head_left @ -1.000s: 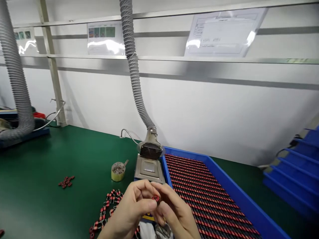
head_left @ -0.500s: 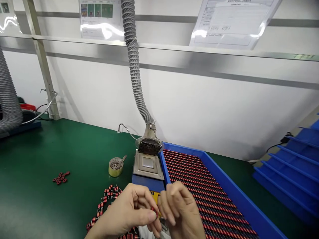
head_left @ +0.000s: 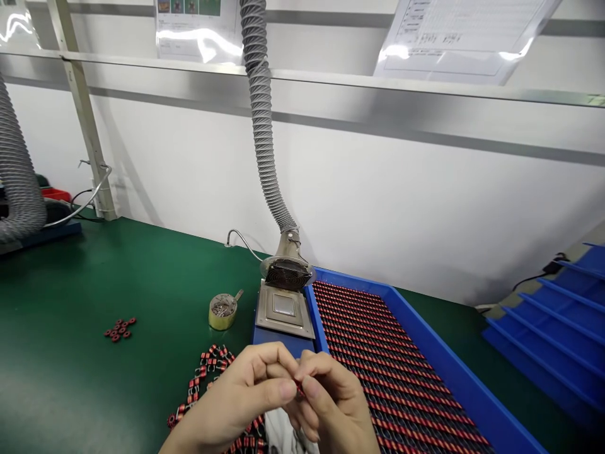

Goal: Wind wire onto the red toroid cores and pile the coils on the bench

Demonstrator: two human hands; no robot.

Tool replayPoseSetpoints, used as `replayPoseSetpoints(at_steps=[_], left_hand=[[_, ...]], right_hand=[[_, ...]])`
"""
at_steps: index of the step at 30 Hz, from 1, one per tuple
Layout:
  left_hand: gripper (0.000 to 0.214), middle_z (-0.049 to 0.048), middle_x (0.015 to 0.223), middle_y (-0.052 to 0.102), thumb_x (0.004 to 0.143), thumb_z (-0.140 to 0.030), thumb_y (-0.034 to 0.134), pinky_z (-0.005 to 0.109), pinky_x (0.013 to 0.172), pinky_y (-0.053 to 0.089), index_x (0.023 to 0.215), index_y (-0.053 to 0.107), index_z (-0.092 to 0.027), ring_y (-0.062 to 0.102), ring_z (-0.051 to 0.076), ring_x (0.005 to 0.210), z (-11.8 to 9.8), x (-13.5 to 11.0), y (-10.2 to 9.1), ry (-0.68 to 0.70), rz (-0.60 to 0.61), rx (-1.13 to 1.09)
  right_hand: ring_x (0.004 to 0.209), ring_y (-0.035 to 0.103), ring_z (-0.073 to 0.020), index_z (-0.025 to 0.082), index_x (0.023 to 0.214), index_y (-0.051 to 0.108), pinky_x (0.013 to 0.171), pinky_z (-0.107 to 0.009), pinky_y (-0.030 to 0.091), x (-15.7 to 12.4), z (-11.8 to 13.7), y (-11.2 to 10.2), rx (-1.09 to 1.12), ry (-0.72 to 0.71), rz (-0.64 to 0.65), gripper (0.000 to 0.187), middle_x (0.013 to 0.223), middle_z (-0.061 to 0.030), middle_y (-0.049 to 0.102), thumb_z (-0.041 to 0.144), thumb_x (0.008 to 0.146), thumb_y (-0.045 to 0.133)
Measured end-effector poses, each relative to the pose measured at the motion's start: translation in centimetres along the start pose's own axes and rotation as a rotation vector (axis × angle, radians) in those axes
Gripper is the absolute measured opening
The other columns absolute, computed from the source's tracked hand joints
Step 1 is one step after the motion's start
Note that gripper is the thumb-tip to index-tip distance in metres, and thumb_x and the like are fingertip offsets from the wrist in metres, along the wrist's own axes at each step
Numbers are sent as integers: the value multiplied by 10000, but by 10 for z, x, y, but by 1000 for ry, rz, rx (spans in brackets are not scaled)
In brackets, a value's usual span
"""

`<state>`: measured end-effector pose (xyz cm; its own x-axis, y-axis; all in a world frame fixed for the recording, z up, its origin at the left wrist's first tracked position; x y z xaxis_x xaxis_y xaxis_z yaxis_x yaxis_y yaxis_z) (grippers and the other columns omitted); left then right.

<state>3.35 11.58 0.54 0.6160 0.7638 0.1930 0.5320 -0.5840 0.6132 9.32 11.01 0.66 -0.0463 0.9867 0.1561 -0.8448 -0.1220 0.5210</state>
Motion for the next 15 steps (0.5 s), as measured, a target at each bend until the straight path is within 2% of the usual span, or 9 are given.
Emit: replayPoseSetpoints(at_steps=[5, 9, 12, 15], left_hand=[[308, 47, 646, 755, 731, -337, 851, 218, 630, 543, 791, 629, -133, 704, 125, 582, 0, -2, -2, -9, -40, 39], [302, 50, 673, 765, 708, -318, 866, 232, 659, 538, 793, 638, -138, 718, 138, 638, 2, -8, -7, -33, -111, 99], [287, 31, 684, 754, 744, -333, 838, 236, 680, 530, 833, 637, -150, 717, 141, 670, -4, -12, -8, -2, -141, 151], [235, 14, 751, 742, 785, -314, 800, 221, 682, 516, 865, 634, -168, 700, 133, 706, -17, -16, -10, 72, -175, 276]], right_hand=[[392, 292, -41, 207, 679, 728, 428, -200, 310, -1, 1, 0, 21, 1, 10, 239, 505, 65, 488, 397, 782, 832], [405, 242, -62, 247, 728, 666, 395, -186, 334, 1, 8, -8, 126, -3, 23, 235, 546, 93, 381, 423, 845, 768], [451, 382, -90, 242, 703, 687, 465, -201, 409, -2, 22, -14, 6, -103, -33, 243, 528, 65, 442, 427, 830, 778], [516, 516, -120, 222, 684, 760, 510, -222, 428, -8, 22, -11, -185, -72, -80, 251, 566, 7, 584, 450, 731, 853]])
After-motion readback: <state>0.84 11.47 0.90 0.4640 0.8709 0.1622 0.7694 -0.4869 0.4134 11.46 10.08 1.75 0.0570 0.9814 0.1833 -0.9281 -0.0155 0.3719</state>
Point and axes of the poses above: each hand's wrist, its own x-axis towards the middle knuckle, its own y-axis out of the palm, z = x × y, the point moved 10 cm from there along x, towards the middle knuckle
